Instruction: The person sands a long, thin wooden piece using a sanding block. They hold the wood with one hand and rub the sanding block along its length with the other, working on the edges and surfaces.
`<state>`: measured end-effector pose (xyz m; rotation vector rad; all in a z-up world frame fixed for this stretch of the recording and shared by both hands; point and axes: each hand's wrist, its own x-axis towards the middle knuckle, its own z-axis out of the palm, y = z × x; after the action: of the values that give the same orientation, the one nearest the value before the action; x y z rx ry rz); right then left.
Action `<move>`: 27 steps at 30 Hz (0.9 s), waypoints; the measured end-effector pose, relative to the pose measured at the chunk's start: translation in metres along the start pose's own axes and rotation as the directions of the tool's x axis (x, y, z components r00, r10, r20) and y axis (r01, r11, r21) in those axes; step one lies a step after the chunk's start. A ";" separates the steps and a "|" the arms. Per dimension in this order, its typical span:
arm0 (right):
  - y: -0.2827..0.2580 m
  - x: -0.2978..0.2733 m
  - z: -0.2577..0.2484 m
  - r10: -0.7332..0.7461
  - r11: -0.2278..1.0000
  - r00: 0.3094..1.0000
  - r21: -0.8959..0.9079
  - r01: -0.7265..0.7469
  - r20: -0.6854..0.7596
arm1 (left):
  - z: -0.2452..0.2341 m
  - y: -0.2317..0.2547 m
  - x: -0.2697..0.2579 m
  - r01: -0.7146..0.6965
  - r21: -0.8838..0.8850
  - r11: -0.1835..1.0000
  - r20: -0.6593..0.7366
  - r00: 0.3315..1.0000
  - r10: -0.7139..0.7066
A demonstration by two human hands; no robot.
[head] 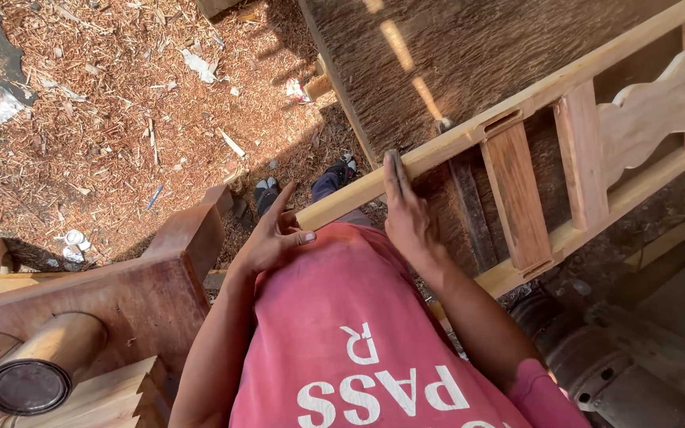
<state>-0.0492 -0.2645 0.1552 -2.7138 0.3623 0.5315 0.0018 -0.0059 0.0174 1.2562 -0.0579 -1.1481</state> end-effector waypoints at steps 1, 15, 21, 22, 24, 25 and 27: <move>0.012 0.011 0.008 0.001 1.000 1.000 0.003 -0.001 0.006 | -0.003 -0.007 0.002 0.006 -0.001 1.000 -0.001 1.000 -0.006; 0.015 0.008 -0.013 0.094 0.994 0.995 0.066 -0.092 -0.024 | 0.005 0.060 -0.002 0.066 0.379 0.923 -0.014 0.998 -0.066; 0.048 0.027 -0.009 0.093 0.994 0.992 -0.046 -0.097 -0.083 | 0.044 0.073 0.018 0.032 0.553 0.832 -0.090 0.996 0.021; 0.047 0.024 -0.014 0.093 0.994 0.993 -0.046 -0.097 -0.076 | 0.047 0.069 0.021 0.038 0.550 0.834 -0.093 0.996 0.016; 0.043 0.023 -0.027 0.067 0.998 0.997 -0.015 -0.068 -0.048 | 0.050 0.067 0.031 0.039 0.586 0.809 -0.157 0.985 0.066; 0.037 0.012 -0.020 0.067 0.998 0.996 -0.018 -0.068 -0.058 | 0.050 0.069 0.030 0.029 0.589 0.808 -0.152 0.985 0.076; 0.026 -0.015 -0.005 0.029 0.999 0.999 -0.020 -0.030 -0.031 | 0.053 0.070 0.022 0.074 0.521 0.850 -0.218 0.975 0.048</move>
<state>-0.0689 -0.2878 0.1581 -2.7435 0.4075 0.5042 0.0253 -0.0676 0.0789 1.8747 -0.2094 -1.0258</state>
